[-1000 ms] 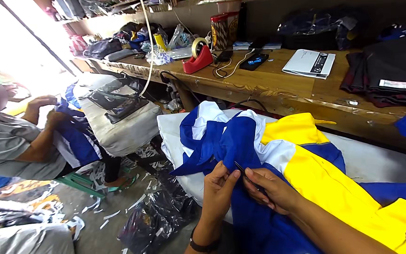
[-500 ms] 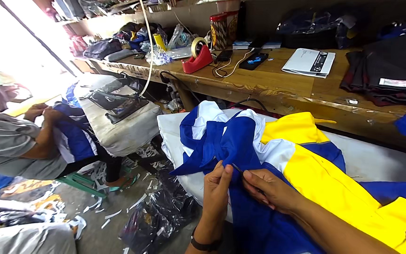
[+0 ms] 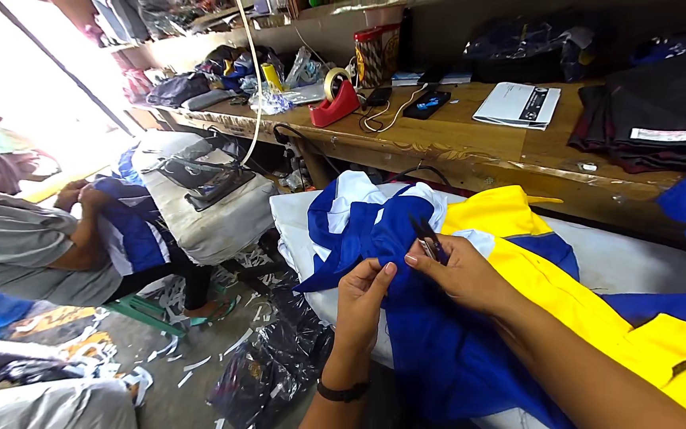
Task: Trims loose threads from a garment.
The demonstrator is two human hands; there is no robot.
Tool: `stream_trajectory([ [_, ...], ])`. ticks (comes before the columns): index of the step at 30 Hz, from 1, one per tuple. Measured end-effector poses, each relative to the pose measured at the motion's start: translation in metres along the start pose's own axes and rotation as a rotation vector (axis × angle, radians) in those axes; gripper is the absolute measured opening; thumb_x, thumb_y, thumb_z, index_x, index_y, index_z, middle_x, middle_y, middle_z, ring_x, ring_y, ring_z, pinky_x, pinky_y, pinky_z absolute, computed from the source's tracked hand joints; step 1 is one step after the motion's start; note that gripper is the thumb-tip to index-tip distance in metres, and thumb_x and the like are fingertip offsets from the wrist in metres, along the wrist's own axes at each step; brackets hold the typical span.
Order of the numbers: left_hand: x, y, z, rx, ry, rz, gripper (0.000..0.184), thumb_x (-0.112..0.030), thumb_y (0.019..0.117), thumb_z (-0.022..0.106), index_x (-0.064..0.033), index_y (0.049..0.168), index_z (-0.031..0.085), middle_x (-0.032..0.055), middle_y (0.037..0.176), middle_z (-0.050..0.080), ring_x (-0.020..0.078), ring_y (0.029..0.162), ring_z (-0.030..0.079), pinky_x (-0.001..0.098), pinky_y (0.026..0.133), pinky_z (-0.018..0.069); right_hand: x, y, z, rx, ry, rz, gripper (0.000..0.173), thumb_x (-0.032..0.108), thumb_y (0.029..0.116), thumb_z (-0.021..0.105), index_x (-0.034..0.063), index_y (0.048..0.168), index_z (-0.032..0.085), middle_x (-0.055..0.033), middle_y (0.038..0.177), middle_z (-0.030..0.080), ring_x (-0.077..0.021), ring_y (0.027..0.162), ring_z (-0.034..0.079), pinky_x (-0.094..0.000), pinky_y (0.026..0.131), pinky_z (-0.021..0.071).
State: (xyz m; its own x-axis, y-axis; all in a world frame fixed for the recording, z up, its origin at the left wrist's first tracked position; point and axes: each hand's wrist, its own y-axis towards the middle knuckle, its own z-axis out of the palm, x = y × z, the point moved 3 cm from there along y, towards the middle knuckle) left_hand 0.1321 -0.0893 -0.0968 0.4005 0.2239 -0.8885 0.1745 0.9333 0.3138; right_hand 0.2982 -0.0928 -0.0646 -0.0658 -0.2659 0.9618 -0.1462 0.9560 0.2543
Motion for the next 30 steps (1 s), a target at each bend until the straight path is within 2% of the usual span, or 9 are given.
stream_trajectory([
  [4,-0.004,-0.002,0.000,-0.007,0.107,0.066,0.013,-0.002,0.0972,0.061,-0.0036,0.089,0.071,-0.0024,0.081,0.070,0.0020,0.073,0.065,0.0186,0.069,0.0548,-0.005,-0.004,0.003,-0.049,0.118,-0.006,0.018,0.007,0.0958,0.064,0.0150,0.082,0.057,0.0099,0.061,0.050,0.0030,0.049,0.042,-0.0131,0.047,0.0354],
  [7,-0.004,-0.002,0.001,0.028,0.057,-0.005,0.015,-0.005,0.0999,0.057,-0.0040,0.093,0.071,-0.0003,0.086,0.072,0.0029,0.076,0.065,0.0188,0.070,0.0541,-0.006,-0.005,0.003,-0.064,0.110,-0.039,0.017,0.008,0.0960,0.064,0.0147,0.082,0.057,0.0103,0.061,0.049,0.0034,0.050,0.042,-0.0127,0.048,0.0352],
  [10,-0.005,-0.001,0.001,0.073,0.099,0.028,0.013,-0.004,0.0995,0.058,-0.0041,0.094,0.070,-0.0028,0.085,0.070,0.0009,0.074,0.063,0.0174,0.068,0.0525,-0.007,-0.006,0.000,-0.070,0.061,-0.082,0.015,0.009,0.0965,0.063,0.0147,0.083,0.057,0.0106,0.062,0.049,0.0036,0.051,0.042,-0.0124,0.049,0.0357],
  [16,-0.002,-0.005,0.006,0.055,-0.135,-0.107,0.013,-0.005,0.0994,0.059,-0.0032,0.096,0.072,0.0033,0.089,0.072,0.0010,0.068,0.061,0.0158,0.061,0.0502,-0.012,-0.010,0.006,-0.075,0.164,-0.055,0.012,0.011,0.0990,0.062,0.0134,0.087,0.059,0.0103,0.068,0.054,0.0041,0.054,0.047,-0.0122,0.051,0.0391],
  [19,-0.001,-0.006,0.010,0.010,-0.153,-0.142,0.014,-0.003,0.0987,0.059,-0.0021,0.094,0.073,0.0018,0.081,0.070,-0.0007,0.063,0.057,0.0139,0.056,0.0457,-0.016,-0.013,0.008,-0.143,0.111,-0.052,0.013,0.014,0.0990,0.064,0.0120,0.088,0.058,0.0104,0.064,0.050,0.0035,0.052,0.044,-0.0125,0.050,0.0362],
  [21,-0.001,-0.006,0.013,-0.018,-0.259,-0.206,0.018,0.001,0.0993,0.055,-0.0002,0.091,0.071,0.0019,0.074,0.067,0.0002,0.060,0.058,0.0138,0.055,0.0478,-0.015,-0.015,0.009,-0.196,0.032,-0.082,0.013,0.016,0.0976,0.066,0.0120,0.088,0.058,0.0110,0.062,0.046,0.0038,0.052,0.042,-0.0120,0.050,0.0342],
  [24,-0.003,-0.008,0.018,-0.077,-0.393,-0.299,0.020,0.004,0.1005,0.052,0.0021,0.093,0.070,0.0091,0.080,0.074,0.0084,0.067,0.071,0.0201,0.066,0.0596,-0.010,-0.019,0.004,-0.251,-0.142,-0.177,0.010,0.017,0.0954,0.066,0.0112,0.094,0.058,0.0118,0.064,0.046,0.0062,0.053,0.040,-0.0097,0.051,0.0332],
  [27,-0.005,-0.009,0.020,-0.134,-0.311,-0.225,0.020,0.008,0.0989,0.052,0.0038,0.093,0.071,0.0122,0.089,0.077,0.0140,0.079,0.075,0.0258,0.077,0.0622,-0.003,-0.025,0.000,-0.331,-0.310,-0.318,0.019,0.017,0.0931,0.064,0.0046,0.107,0.065,0.0104,0.067,0.047,0.0081,0.055,0.038,-0.0080,0.052,0.0319],
  [30,-0.006,-0.011,0.023,-0.129,-0.203,-0.136,0.021,0.009,0.0975,0.053,0.0049,0.092,0.072,0.0109,0.089,0.077,0.0142,0.083,0.075,0.0283,0.084,0.0619,-0.003,-0.028,0.002,-0.337,-0.400,-0.401,0.025,0.022,0.0958,0.066,0.0022,0.109,0.073,0.0040,0.078,0.064,0.0065,0.061,0.045,-0.0098,0.056,0.0378],
])
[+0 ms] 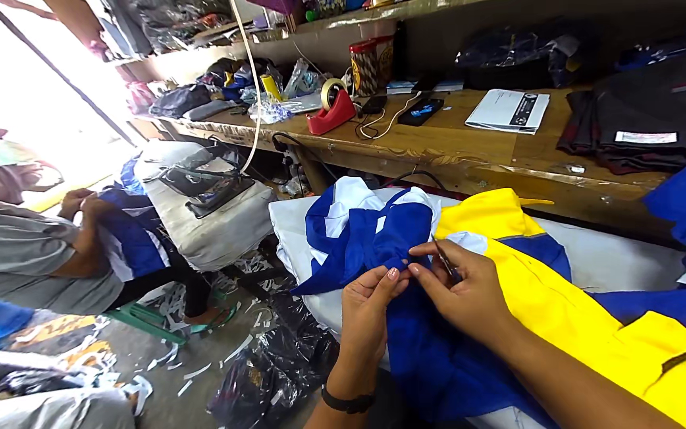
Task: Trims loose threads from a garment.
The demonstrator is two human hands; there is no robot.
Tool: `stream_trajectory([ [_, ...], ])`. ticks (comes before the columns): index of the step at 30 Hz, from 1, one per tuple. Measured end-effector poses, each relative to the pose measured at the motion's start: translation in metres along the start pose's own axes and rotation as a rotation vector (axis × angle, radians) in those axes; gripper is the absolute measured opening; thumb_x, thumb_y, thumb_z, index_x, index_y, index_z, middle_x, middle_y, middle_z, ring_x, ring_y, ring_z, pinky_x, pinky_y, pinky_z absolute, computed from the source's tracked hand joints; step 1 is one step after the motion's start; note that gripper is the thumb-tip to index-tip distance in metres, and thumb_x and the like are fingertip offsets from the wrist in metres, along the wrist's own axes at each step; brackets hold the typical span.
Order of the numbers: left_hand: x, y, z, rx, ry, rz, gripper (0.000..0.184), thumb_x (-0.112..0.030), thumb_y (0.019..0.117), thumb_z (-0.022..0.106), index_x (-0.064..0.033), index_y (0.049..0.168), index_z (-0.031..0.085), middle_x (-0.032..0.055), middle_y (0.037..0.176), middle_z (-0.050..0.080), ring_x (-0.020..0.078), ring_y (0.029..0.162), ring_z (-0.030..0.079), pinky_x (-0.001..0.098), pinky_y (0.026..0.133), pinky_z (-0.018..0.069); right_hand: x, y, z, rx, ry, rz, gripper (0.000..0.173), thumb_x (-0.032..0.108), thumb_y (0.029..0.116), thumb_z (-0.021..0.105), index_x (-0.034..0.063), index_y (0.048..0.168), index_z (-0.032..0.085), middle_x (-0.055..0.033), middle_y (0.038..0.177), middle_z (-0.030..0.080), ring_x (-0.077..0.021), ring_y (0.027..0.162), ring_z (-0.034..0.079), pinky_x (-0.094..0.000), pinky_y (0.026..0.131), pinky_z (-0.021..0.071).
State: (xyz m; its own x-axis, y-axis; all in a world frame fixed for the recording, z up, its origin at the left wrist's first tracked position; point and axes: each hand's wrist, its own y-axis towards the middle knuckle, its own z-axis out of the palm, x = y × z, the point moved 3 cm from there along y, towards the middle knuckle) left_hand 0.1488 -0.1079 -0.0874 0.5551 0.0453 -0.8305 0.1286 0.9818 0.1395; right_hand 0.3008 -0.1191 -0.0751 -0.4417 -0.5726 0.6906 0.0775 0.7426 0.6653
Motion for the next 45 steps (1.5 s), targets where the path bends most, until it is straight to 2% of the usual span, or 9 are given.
stream_trajectory([
  [6,0.006,0.000,0.001,0.059,0.365,0.317,0.015,0.005,0.0935,0.060,0.0023,0.087,0.074,0.0025,0.085,0.073,0.0069,0.081,0.070,0.0253,0.081,0.0602,0.000,-0.006,0.007,-0.056,-0.072,-0.112,0.014,0.012,0.0911,0.067,0.0007,0.089,0.074,-0.0034,0.078,0.069,0.0015,0.067,0.057,-0.0117,0.063,0.0460],
  [12,0.004,0.001,0.000,0.035,0.193,0.147,0.019,0.007,0.0961,0.055,0.0022,0.090,0.072,0.0065,0.087,0.076,0.0128,0.084,0.075,0.0294,0.085,0.0617,-0.001,0.007,-0.007,0.095,0.511,0.444,0.006,0.007,0.0940,0.066,0.0127,0.092,0.063,0.0115,0.061,0.051,0.0028,0.048,0.043,-0.0132,0.046,0.0357],
  [16,0.002,0.003,0.000,0.025,0.158,0.090,0.020,0.007,0.0966,0.054,0.0024,0.090,0.072,0.0069,0.086,0.076,0.0121,0.082,0.074,0.0282,0.084,0.0615,-0.003,0.006,-0.007,0.068,0.218,0.201,0.018,0.018,0.0932,0.069,0.0066,0.107,0.070,0.0139,0.063,0.048,0.0081,0.052,0.039,-0.0089,0.049,0.0324],
  [23,0.004,0.001,0.001,0.070,0.498,0.389,0.014,0.003,0.0919,0.061,0.0024,0.084,0.072,0.0020,0.086,0.072,0.0044,0.079,0.070,0.0220,0.076,0.0605,0.000,-0.001,-0.001,0.005,-0.146,-0.108,0.015,0.014,0.0913,0.064,0.0029,0.088,0.073,-0.0019,0.074,0.066,0.0016,0.064,0.054,-0.0119,0.060,0.0431],
  [29,0.004,0.003,-0.001,0.085,0.469,0.362,0.014,0.003,0.0930,0.060,0.0016,0.087,0.073,0.0018,0.087,0.073,0.0058,0.081,0.071,0.0236,0.078,0.0608,0.000,0.007,-0.006,0.142,0.424,0.436,0.005,0.010,0.0942,0.065,0.0125,0.091,0.063,0.0120,0.060,0.051,0.0041,0.048,0.043,-0.0121,0.046,0.0352],
  [33,0.001,0.006,-0.004,0.060,0.394,0.290,0.017,0.004,0.0937,0.059,0.0002,0.086,0.073,0.0008,0.084,0.073,0.0072,0.080,0.071,0.0258,0.080,0.0610,-0.001,0.005,-0.005,0.096,0.214,0.238,0.015,0.018,0.0923,0.070,0.0074,0.103,0.071,0.0142,0.063,0.048,0.0080,0.051,0.039,-0.0088,0.048,0.0324],
  [38,0.002,0.001,0.000,0.059,0.611,0.502,0.012,0.002,0.0907,0.063,0.0039,0.084,0.073,0.0025,0.085,0.071,0.0015,0.076,0.067,0.0179,0.071,0.0588,0.000,-0.005,0.003,-0.015,-0.049,-0.087,0.014,0.012,0.0909,0.067,0.0003,0.088,0.074,-0.0025,0.075,0.068,0.0032,0.063,0.053,-0.0105,0.059,0.0425],
  [43,0.002,0.001,-0.001,0.064,0.619,0.498,0.012,0.002,0.0915,0.063,0.0032,0.083,0.071,0.0020,0.085,0.071,0.0020,0.075,0.068,0.0185,0.071,0.0590,-0.001,0.004,-0.004,0.121,0.274,0.305,0.003,0.013,0.0897,0.071,0.0107,0.091,0.069,0.0152,0.059,0.050,0.0079,0.050,0.042,-0.0095,0.048,0.0346],
  [45,0.002,0.003,-0.001,0.067,0.644,0.513,0.012,0.001,0.0910,0.064,0.0035,0.082,0.071,0.0021,0.084,0.070,0.0007,0.075,0.066,0.0168,0.069,0.0581,-0.002,0.003,-0.003,0.120,0.178,0.227,0.009,0.017,0.0906,0.071,0.0082,0.092,0.071,0.0150,0.060,0.047,0.0094,0.051,0.039,-0.0081,0.049,0.0318],
])
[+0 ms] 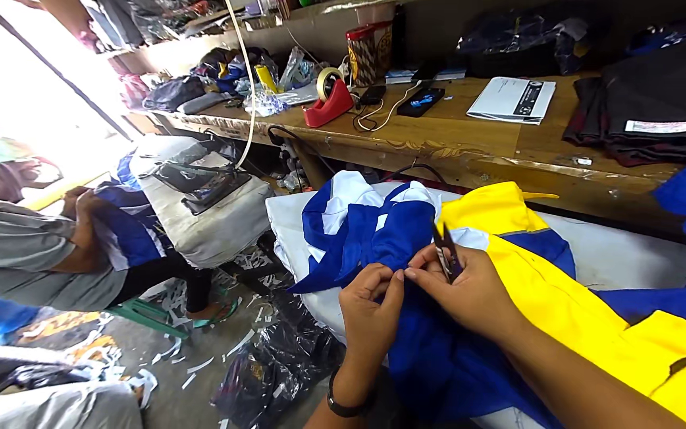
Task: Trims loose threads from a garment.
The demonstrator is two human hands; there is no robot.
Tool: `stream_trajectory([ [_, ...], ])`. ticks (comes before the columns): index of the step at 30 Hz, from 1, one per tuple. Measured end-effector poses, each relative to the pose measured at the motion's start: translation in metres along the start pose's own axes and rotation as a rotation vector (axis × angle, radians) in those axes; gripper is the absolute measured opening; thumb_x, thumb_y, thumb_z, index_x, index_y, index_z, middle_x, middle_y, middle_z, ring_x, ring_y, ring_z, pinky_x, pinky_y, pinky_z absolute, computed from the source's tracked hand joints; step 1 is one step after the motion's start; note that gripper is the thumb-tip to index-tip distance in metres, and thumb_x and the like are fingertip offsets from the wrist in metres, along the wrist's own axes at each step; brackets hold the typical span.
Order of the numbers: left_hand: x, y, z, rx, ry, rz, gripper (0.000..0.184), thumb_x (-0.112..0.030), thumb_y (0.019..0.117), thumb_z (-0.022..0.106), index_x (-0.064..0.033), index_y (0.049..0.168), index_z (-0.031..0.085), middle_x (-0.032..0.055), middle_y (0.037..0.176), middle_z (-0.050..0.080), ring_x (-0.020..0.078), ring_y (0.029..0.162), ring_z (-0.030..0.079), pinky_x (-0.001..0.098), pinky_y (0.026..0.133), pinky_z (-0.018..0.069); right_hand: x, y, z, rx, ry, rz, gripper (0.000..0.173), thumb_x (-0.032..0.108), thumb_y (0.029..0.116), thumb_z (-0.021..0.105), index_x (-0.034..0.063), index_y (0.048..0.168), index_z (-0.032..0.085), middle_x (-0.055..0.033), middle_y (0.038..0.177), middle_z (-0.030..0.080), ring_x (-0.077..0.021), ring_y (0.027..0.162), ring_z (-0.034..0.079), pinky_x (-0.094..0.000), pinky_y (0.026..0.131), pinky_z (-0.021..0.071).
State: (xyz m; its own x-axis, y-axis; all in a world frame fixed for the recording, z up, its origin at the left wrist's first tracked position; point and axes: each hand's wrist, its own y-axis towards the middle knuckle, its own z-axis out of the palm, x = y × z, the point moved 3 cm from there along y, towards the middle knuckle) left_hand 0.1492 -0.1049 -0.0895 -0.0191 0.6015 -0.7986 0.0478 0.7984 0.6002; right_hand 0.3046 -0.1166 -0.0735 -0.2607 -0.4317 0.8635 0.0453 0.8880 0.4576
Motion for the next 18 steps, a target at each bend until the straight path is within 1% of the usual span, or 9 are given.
stream_trajectory([
  [2,0.000,-0.001,0.000,0.007,0.030,0.033,0.011,0.002,0.0895,0.064,0.0047,0.082,0.071,0.0033,0.084,0.070,0.0008,0.076,0.067,0.0166,0.070,0.0585,0.000,-0.001,0.002,0.005,-0.045,-0.038,0.009,0.016,0.0911,0.068,0.0073,0.089,0.069,0.0126,0.061,0.047,0.0091,0.053,0.038,-0.0079,0.050,0.0308],
  [5,-0.001,-0.001,0.002,0.037,-0.031,-0.004,0.011,0.002,0.0904,0.063,0.0045,0.082,0.071,0.0031,0.085,0.070,0.0023,0.077,0.068,0.0187,0.071,0.0596,0.002,0.005,-0.001,0.101,0.361,0.266,0.013,0.003,0.0887,0.066,0.0126,0.081,0.062,0.0113,0.057,0.049,0.0044,0.046,0.041,-0.0119,0.045,0.0336],
  [7,0.000,0.000,0.002,0.043,-0.111,-0.085,0.012,0.003,0.0916,0.061,0.0030,0.084,0.071,0.0018,0.086,0.071,0.0034,0.077,0.068,0.0207,0.074,0.0598,-0.001,0.007,-0.003,0.143,0.411,0.307,0.012,0.005,0.0902,0.067,0.0132,0.083,0.061,0.0104,0.058,0.049,0.0028,0.047,0.042,-0.0129,0.045,0.0348],
  [8,0.002,0.002,0.001,0.045,-0.168,-0.135,0.012,0.003,0.0927,0.060,0.0015,0.086,0.071,0.0007,0.086,0.071,0.0042,0.079,0.069,0.0224,0.076,0.0603,-0.001,0.009,-0.007,0.172,0.296,0.222,0.008,0.015,0.0931,0.069,0.0140,0.091,0.061,0.0111,0.061,0.047,0.0033,0.050,0.042,-0.0125,0.048,0.0355],
  [9,0.004,0.004,-0.001,0.049,-0.234,-0.191,0.014,0.003,0.0944,0.058,0.0000,0.088,0.070,-0.0001,0.085,0.072,0.0054,0.080,0.070,0.0244,0.079,0.0603,-0.002,0.010,-0.013,0.204,0.119,0.111,0.019,0.033,0.0969,0.068,0.0155,0.103,0.060,0.0114,0.066,0.046,0.0032,0.055,0.042,-0.0136,0.052,0.0367],
  [10,0.005,0.006,-0.003,0.054,-0.307,-0.251,0.016,0.003,0.0964,0.056,-0.0008,0.090,0.070,0.0006,0.086,0.073,0.0076,0.082,0.071,0.0269,0.083,0.0604,-0.001,0.011,-0.019,0.211,-0.079,0.014,0.036,0.050,0.1001,0.059,0.0169,0.113,0.059,0.0106,0.070,0.047,0.0010,0.059,0.045,-0.0188,0.056,0.0404],
  [11,0.005,0.007,-0.006,0.057,-0.369,-0.307,0.018,0.003,0.0978,0.053,-0.0013,0.091,0.069,0.0014,0.086,0.073,0.0092,0.084,0.072,0.0285,0.085,0.0600,0.002,0.012,-0.025,0.183,-0.251,-0.061,0.045,0.058,0.1025,0.049,0.0173,0.119,0.058,0.0083,0.073,0.051,-0.0038,0.063,0.050,-0.0280,0.058,0.0445],
  [13,0.006,0.010,-0.010,0.051,-0.460,-0.393,0.022,0.002,0.0994,0.049,-0.0017,0.091,0.069,0.0032,0.086,0.073,0.0101,0.084,0.071,0.0283,0.086,0.0590,0.006,0.014,-0.033,0.094,-0.499,-0.200,0.044,0.054,0.1038,0.045,0.0159,0.118,0.060,0.0053,0.077,0.057,-0.0099,0.066,0.057,-0.0371,0.059,0.0471],
  [18,0.008,0.013,-0.014,0.035,-0.573,-0.478,0.026,0.002,0.0995,0.046,-0.0017,0.089,0.069,0.0049,0.084,0.073,0.0100,0.081,0.071,0.0267,0.084,0.0588,0.006,0.018,-0.039,-0.025,-0.617,-0.437,0.033,0.044,0.0942,0.065,0.0134,0.103,0.075,0.0024,0.087,0.068,-0.0107,0.076,0.061,-0.0351,0.067,0.0463],
])
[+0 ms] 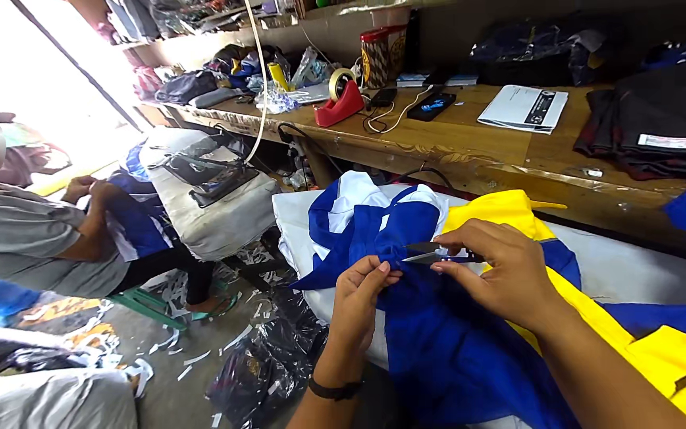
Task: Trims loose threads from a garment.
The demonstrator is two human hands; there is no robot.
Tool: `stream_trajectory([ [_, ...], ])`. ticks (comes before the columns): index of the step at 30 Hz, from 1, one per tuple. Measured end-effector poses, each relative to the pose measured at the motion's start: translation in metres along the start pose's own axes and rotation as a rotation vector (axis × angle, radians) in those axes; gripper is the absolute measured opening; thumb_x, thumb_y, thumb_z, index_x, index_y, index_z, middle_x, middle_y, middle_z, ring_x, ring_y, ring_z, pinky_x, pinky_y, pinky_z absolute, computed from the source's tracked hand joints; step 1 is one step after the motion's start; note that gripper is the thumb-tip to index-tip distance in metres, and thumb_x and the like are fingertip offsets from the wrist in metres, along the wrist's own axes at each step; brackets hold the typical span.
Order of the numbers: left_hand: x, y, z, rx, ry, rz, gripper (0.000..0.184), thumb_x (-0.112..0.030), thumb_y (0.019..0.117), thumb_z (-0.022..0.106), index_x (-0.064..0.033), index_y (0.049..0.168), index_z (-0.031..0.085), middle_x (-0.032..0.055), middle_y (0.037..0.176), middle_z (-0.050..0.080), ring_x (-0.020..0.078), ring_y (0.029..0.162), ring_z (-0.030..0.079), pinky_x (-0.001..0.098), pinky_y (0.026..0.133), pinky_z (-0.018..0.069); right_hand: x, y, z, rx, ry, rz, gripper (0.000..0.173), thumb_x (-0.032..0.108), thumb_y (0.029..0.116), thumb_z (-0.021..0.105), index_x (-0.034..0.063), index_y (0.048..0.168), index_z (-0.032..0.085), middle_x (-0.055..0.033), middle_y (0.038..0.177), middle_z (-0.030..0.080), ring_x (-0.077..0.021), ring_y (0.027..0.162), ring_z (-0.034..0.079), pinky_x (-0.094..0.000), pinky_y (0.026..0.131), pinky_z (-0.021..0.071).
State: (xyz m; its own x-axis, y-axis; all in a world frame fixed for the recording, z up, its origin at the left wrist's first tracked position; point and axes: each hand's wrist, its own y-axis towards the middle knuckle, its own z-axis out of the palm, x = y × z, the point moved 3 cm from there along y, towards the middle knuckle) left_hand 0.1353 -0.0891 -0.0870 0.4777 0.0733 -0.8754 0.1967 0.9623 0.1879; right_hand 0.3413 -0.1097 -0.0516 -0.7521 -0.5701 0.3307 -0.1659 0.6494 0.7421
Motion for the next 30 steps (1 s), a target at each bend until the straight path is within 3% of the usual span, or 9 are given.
stream_trajectory([
  [14,0.001,-0.001,0.000,0.048,0.043,0.029,0.024,0.003,0.0982,0.049,-0.0016,0.088,0.071,0.0035,0.084,0.073,0.0094,0.081,0.071,0.0271,0.084,0.0590,-0.006,-0.005,0.013,0.009,0.152,-0.009,0.029,0.040,0.0943,0.068,0.0149,0.104,0.079,0.0044,0.096,0.073,-0.0069,0.085,0.064,-0.0325,0.075,0.0494],
  [26,0.002,-0.003,-0.001,0.076,0.131,0.089,0.020,0.002,0.0974,0.053,-0.0020,0.090,0.071,0.0019,0.086,0.073,0.0089,0.083,0.071,0.0272,0.085,0.0589,-0.005,-0.007,0.015,0.020,0.164,-0.029,0.026,0.036,0.0969,0.066,0.0153,0.096,0.080,0.0049,0.088,0.073,-0.0063,0.081,0.064,-0.0299,0.073,0.0487],
  [30,0.001,-0.003,-0.001,0.057,0.037,-0.002,0.022,0.003,0.0974,0.053,-0.0018,0.088,0.072,0.0039,0.084,0.074,0.0094,0.081,0.071,0.0270,0.084,0.0589,-0.006,-0.005,0.014,0.193,0.418,0.101,0.030,0.042,0.0956,0.067,0.0149,0.108,0.071,0.0096,0.091,0.067,0.0022,0.080,0.060,-0.0202,0.072,0.0510],
])
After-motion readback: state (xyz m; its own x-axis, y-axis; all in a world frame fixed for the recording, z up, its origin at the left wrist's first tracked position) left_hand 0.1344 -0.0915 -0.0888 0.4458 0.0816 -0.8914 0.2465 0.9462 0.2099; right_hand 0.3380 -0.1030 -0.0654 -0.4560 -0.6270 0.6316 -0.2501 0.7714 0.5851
